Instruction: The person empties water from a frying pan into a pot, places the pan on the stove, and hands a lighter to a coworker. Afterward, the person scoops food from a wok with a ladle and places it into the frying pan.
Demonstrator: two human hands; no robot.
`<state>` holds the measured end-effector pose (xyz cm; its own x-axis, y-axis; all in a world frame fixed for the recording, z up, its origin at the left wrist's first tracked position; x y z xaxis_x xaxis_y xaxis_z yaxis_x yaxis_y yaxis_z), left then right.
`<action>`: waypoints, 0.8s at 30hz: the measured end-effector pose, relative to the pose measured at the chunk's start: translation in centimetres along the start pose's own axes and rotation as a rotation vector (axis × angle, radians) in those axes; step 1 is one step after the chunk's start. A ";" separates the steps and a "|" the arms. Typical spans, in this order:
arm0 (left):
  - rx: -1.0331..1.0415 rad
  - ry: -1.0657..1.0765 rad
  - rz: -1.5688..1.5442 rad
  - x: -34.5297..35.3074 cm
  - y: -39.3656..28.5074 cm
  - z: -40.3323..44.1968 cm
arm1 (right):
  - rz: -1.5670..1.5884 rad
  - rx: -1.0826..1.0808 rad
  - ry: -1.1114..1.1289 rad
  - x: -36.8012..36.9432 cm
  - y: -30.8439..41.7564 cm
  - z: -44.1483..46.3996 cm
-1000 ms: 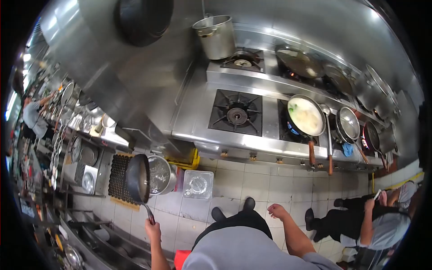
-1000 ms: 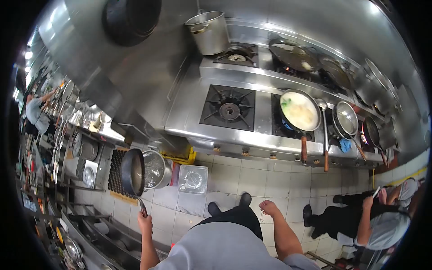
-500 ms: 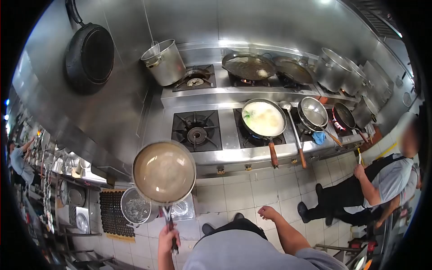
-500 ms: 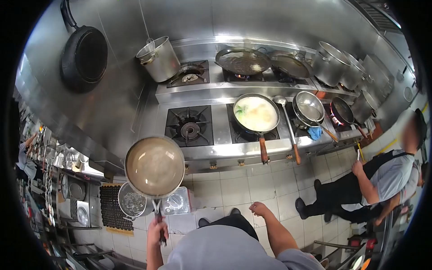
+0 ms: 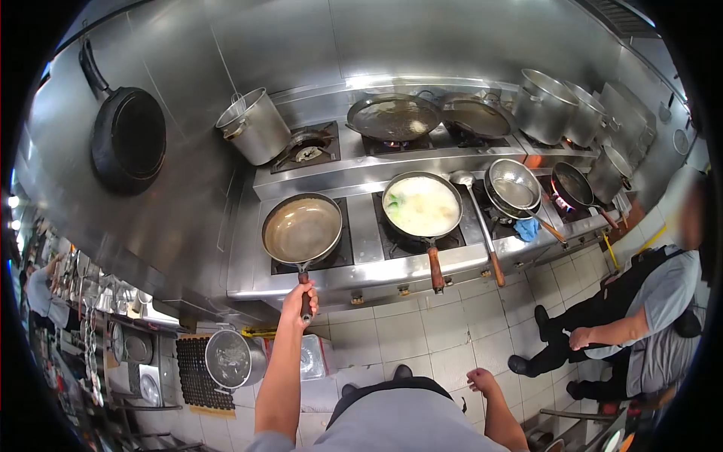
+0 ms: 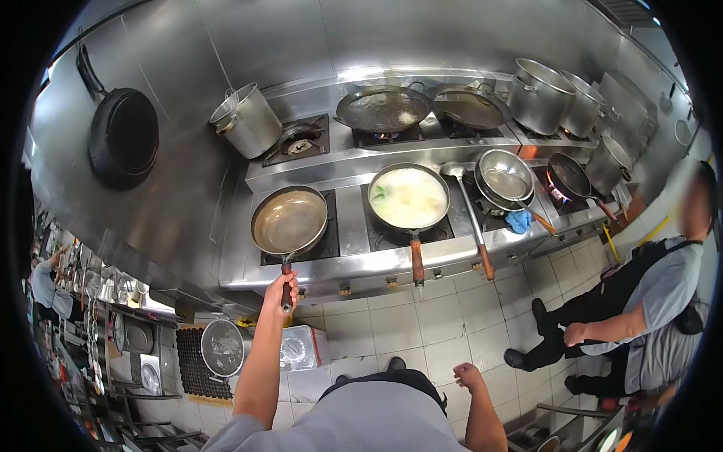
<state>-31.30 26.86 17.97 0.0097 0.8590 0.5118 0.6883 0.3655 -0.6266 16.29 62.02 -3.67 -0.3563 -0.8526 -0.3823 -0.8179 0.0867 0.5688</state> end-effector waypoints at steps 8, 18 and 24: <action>-0.048 0.209 -0.166 1.7 0.5 2.3 | 0.233 0.257 -0.185 -4.6 -13.0 -6.5; -0.388 0.429 0.983 -5.1 27.9 1.2 | 0.340 0.165 -0.497 2.7 -15.3 -14.5; 0.128 1.391 1.714 -2.4 36.1 -4.0 | 0.237 0.219 -0.558 13.5 -21.0 -19.6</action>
<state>-3.62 36.59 -3.51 0.7760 -0.4151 -0.4750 -0.5806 -0.1756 -0.7950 37.50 38.63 -6.48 -0.6717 -0.4063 -0.6194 -0.7405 0.3929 0.5453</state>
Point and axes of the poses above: each hand's wrist, its own z-axis towards the middle knuckle, its own x-axis out of the palm, y = z × x, the point moved 10 cm from there along z, towards the middle knuckle, and after that the axes turned 6 degrees about -y, right-handed, at the moved point
